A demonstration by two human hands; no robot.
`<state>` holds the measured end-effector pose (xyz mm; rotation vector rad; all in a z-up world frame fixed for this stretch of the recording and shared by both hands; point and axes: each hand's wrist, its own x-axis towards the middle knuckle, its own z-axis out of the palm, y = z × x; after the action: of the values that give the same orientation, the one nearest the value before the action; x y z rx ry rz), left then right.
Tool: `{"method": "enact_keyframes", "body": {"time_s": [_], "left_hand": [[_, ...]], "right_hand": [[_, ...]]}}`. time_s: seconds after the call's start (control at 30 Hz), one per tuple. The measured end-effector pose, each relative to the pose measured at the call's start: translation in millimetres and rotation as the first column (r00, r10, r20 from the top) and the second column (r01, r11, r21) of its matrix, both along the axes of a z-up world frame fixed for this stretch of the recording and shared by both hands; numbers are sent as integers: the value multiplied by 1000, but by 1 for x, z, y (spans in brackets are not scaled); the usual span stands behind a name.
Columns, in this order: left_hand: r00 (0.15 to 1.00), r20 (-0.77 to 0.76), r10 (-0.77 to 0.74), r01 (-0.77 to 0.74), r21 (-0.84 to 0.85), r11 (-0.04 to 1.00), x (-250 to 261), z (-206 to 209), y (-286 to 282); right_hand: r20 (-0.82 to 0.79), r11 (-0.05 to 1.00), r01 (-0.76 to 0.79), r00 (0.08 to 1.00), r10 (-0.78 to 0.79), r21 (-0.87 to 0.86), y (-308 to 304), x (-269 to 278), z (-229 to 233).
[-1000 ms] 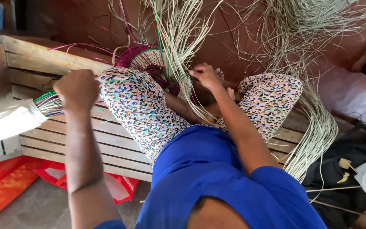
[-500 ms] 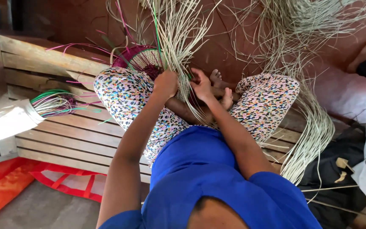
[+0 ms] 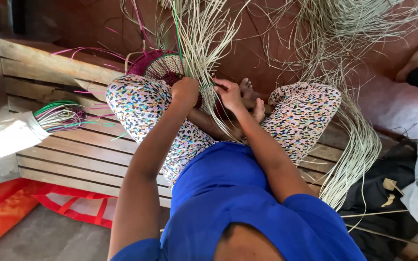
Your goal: Weaving a basket or mat by interlacing dried straw fibers by hand while sitting on a wooden bench.
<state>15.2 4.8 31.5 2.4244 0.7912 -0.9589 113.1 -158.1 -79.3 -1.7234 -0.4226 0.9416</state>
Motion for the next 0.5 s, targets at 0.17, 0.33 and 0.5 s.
{"method": "enact_keyframes", "body": {"time_s": [0.17,0.33,0.5], "left_hand": [[968,-131,-213,233,160,959,9,30,-1],[967,-102,-235,248,148,957,0,28,3],[799,207,-565,470,370,801,-11,30,-13]], "right_hand": [[71,999,-31,997,33,-34,-1,-3,-15],[81,990,-95,991,104,-103,1,0,-11],[98,983,-106,988,121,-148,2,-1,-13]]}}
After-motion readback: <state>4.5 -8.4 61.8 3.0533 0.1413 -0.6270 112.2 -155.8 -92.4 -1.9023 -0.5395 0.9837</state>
